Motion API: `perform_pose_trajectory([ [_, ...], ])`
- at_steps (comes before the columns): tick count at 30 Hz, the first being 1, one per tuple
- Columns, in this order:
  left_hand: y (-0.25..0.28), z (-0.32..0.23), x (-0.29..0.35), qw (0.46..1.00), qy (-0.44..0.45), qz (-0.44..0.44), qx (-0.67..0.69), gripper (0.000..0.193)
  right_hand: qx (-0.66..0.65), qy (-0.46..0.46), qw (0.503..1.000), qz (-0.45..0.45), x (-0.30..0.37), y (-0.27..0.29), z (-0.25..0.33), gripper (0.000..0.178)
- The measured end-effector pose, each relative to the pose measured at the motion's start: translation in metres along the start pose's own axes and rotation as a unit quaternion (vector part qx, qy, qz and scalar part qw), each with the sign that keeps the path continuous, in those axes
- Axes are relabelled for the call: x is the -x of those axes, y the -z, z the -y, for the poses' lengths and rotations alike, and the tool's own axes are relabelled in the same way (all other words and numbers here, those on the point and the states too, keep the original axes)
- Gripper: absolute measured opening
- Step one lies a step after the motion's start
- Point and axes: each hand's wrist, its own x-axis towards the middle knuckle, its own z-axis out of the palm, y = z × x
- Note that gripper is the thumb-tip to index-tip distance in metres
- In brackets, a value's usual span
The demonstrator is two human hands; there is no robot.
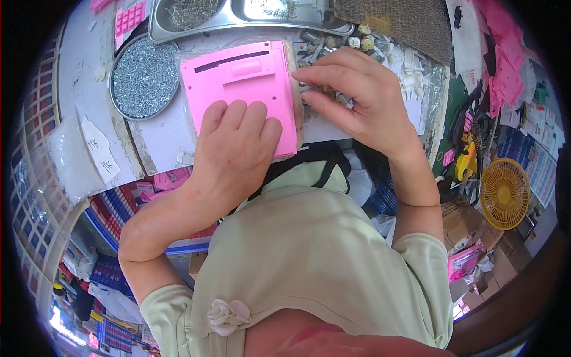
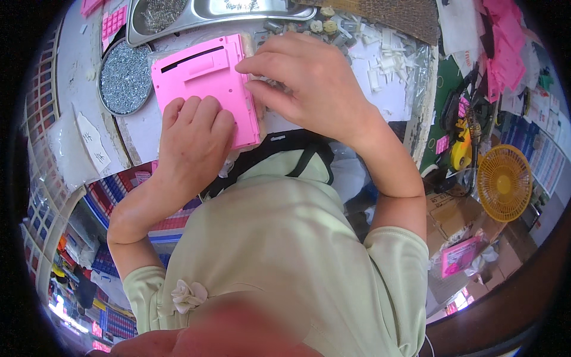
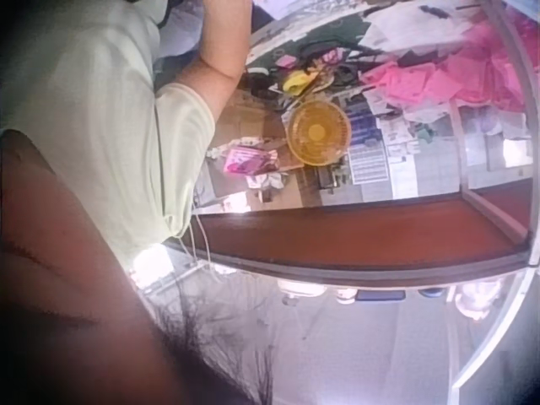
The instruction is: Assemble electronic components and wires into a pink toy casing using a soldering iron and electric screwdriver.
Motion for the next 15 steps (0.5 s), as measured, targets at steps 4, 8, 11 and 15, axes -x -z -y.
perform_pose_trajectory([
  [4, 0.001, -0.005, -0.006, 1.000, -0.003, 0.015, -0.023, 0.018, -0.009, 0.002, 1.000, 0.002, 0.003, 0.005, -0.001, 0.024],
  [8, 0.009, -0.001, -0.003, 1.000, 0.009, -0.005, 0.027, 0.020, -0.013, -0.012, 1.000, -0.009, 0.003, 0.012, 0.002, 0.025],
  [11, 0.034, 0.043, 0.004, 0.993, 0.021, -0.090, 0.075, 0.026, 0.003, -0.032, 0.999, -0.027, 0.006, 0.021, -0.001, 0.025],
  [15, 0.035, 0.128, 0.037, 0.942, 0.286, -0.169, 0.056, 0.019, -0.004, -0.047, 0.996, -0.071, -0.005, 0.035, -0.001, 0.022],
])
